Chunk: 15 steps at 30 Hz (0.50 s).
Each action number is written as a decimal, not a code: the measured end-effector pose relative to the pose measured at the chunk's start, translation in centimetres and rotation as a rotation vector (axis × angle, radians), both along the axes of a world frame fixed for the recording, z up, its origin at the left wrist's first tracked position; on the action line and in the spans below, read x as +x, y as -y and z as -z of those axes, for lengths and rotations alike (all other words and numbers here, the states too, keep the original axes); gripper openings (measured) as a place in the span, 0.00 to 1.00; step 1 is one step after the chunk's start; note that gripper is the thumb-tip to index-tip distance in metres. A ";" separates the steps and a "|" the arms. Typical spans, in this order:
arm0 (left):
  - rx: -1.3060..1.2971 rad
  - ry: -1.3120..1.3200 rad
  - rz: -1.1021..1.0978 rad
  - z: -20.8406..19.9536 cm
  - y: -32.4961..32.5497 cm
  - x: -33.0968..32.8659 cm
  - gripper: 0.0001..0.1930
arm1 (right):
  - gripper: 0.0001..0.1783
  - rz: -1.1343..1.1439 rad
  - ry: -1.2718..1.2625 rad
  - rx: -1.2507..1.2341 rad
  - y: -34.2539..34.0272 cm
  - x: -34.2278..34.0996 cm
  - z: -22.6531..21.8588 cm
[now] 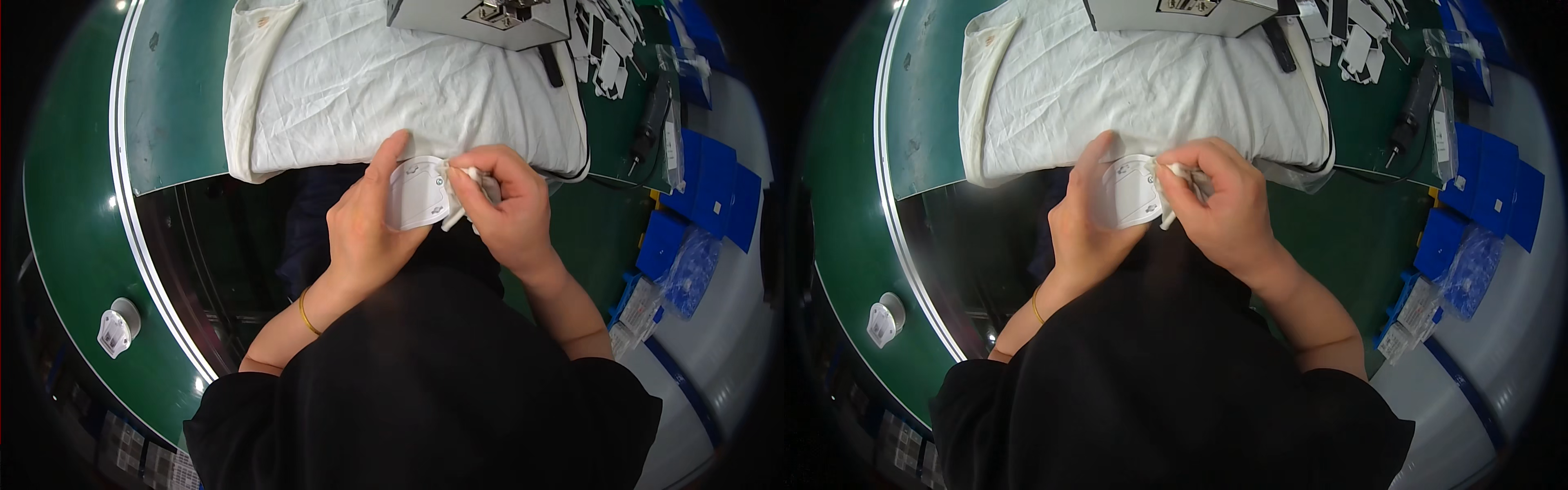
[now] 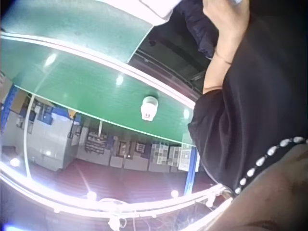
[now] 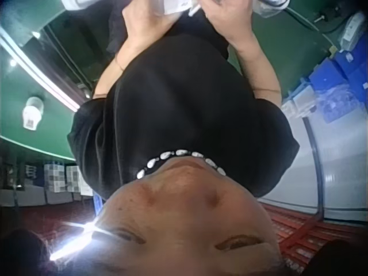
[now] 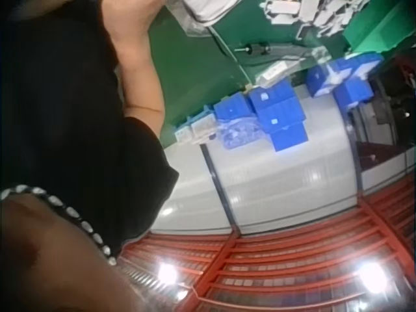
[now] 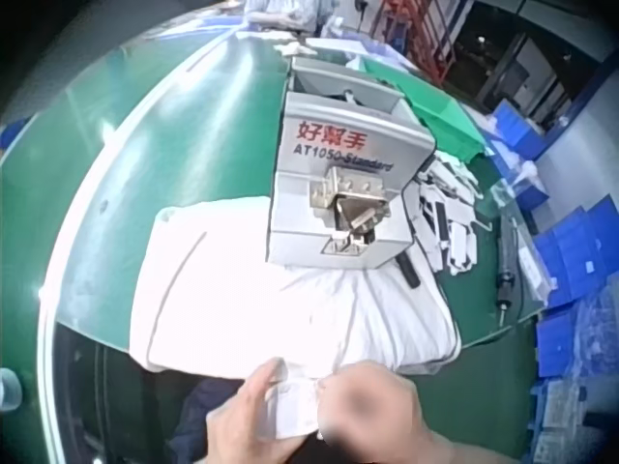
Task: Assembling plastic device housings by inserting internal components and securing them with an electric screwdriver at a factory workstation.
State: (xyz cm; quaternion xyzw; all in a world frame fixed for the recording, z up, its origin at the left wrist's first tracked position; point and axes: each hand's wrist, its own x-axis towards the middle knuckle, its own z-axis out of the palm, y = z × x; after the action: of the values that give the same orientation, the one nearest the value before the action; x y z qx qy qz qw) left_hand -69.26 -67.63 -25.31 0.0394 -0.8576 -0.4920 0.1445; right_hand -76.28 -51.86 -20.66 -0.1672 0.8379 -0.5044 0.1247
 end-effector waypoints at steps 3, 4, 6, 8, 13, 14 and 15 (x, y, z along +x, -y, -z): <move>0.047 0.052 0.001 -0.1 0.1 -0.1 0.44 | 0.05 -0.016 -0.008 0.054 -1.0 0.8 0.2; 0.054 0.055 0.012 -0.1 0.1 -0.2 0.44 | 0.05 -0.015 -0.019 0.051 -1.1 1.2 0.3; 0.060 0.036 0.027 -0.3 0.1 -0.3 0.44 | 0.06 0.031 0.103 -0.058 -1.4 1.9 0.2; 0.066 0.083 0.006 -0.9 0.1 -0.1 0.45 | 0.06 0.051 0.118 -0.057 -1.1 1.2 0.4; 0.098 0.138 0.053 -1.9 1.2 -0.1 0.48 | 0.08 0.024 0.099 0.019 -1.5 -1.1 -0.4; 0.097 0.139 0.091 -2.7 1.6 0.1 0.49 | 0.13 0.085 0.147 -0.097 -2.4 -1.7 -0.4; 0.095 0.142 0.120 -3.3 2.0 0.6 0.50 | 0.18 0.187 0.161 -0.205 -3.0 -2.2 -1.1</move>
State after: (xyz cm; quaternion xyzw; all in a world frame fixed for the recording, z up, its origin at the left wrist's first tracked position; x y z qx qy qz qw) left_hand -68.66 -69.60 -22.00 0.0294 -0.8423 -0.5358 0.0516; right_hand -78.51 -48.81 -19.57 -0.0595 0.7812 -0.6085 0.1262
